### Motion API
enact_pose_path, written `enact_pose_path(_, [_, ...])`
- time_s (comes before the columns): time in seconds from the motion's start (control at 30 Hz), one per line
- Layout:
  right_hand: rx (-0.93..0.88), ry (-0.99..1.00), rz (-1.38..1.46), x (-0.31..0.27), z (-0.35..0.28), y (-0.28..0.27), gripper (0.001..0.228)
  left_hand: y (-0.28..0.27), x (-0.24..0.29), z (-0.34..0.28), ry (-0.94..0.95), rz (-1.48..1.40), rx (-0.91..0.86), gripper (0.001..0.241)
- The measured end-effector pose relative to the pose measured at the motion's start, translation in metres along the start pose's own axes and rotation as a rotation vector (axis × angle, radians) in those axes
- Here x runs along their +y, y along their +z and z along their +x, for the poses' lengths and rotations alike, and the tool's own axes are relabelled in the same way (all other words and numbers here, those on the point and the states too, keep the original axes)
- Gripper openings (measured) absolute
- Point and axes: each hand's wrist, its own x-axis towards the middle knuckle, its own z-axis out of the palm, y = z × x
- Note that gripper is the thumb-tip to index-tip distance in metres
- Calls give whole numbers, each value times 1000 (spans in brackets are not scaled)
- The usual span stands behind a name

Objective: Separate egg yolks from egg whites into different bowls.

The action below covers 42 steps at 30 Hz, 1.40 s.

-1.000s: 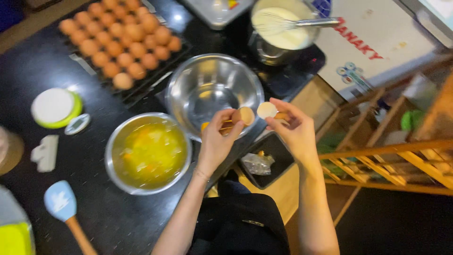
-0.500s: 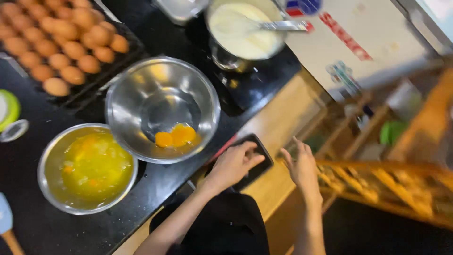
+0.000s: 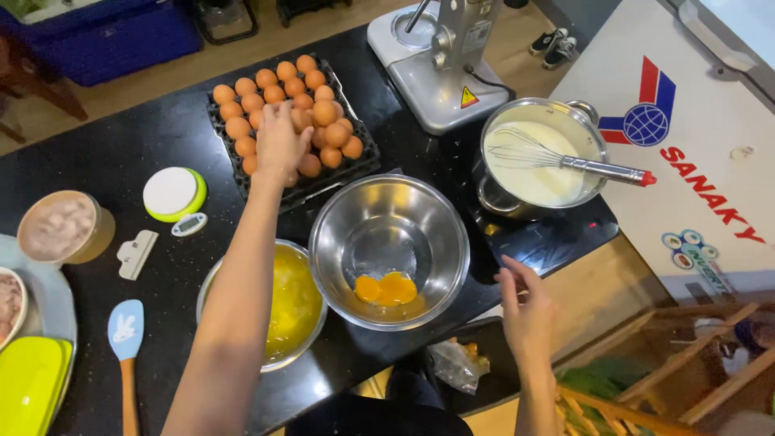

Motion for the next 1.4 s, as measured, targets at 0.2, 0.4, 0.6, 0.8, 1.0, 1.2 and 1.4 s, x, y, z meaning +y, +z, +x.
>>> enact_pose_path(0.2, [34, -101, -96, -22, -28, 31, 27, 38, -46, 48, -53, 145, -350, 60])
enact_pose_path(0.4, [44, 36, 89, -48, -65, 63, 30, -15, -16, 7, 64, -156, 41, 55])
enact_pose_path(0.6, [-334, 331, 1077, -114, -116, 141, 44, -137, 102, -153, 131, -543, 204, 50])
enact_pose_path(0.8, [-434, 448, 1337, -106, -190, 168, 53, -175, 119, -285, 110, -468, 28, 49])
enact_pose_path(1.0, [-320, 557, 1265, -74, -254, 169, 58, -164, 94, -340, 141, -420, 4, 51])
enact_pose_path(1.2, [-120, 534, 1246, -28, -271, 174, 46, -190, 99, -342, 202, -622, -227, 63])
enact_pose_path(1.4, [290, 163, 465, 82, -249, 194, 47, -210, 47, -353, -65, -632, -104, 43])
